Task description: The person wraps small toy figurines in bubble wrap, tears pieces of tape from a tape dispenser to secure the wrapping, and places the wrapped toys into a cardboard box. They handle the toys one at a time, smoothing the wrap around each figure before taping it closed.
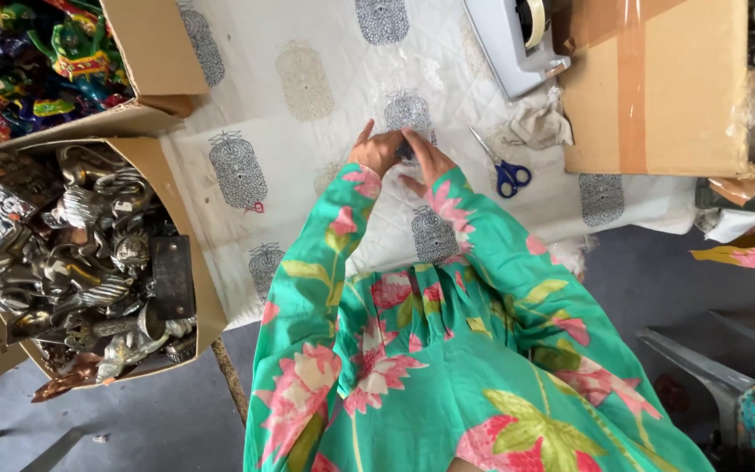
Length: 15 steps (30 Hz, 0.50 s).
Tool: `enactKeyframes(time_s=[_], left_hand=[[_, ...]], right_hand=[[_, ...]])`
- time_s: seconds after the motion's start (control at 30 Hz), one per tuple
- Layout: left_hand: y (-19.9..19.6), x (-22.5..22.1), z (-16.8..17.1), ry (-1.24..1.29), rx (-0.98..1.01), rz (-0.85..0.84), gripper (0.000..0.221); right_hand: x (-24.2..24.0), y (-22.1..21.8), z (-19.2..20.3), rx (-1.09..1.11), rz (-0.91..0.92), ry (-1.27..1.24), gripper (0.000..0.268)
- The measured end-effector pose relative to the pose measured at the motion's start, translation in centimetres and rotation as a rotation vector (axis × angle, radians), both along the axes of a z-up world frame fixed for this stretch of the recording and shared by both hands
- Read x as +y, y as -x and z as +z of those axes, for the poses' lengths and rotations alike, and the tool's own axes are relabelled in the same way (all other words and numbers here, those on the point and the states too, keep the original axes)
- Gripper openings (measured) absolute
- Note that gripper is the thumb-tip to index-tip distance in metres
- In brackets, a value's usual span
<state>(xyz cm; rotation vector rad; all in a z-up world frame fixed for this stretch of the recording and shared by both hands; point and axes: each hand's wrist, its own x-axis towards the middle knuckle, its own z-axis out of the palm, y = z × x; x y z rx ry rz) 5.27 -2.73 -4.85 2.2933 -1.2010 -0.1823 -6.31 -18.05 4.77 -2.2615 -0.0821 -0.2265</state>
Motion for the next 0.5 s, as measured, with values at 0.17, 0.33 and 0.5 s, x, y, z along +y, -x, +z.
enactKeyframes(time_s=[0.17, 0.33, 0.5], left_hand=[[-0.1, 0.0, -0.6, -0.024, -0.023, -0.036, 0.072], [-0.8, -0.4, -1.6, -0.154, 0.021, -0.029, 0.080], [0.2, -0.9, 0.7, -0.333, 0.066, 0.013, 0.085]], right_hand=[[-1.8, 0.8, -5.4, 0.205, -0.092, -0.134, 0.080], [-2.0, 1.3, -6.8, 0.293, -0.110, -0.087, 0.087], [-2.7, 1.1, -9.7, 0.084, -0.090, 0.136, 0.078]])
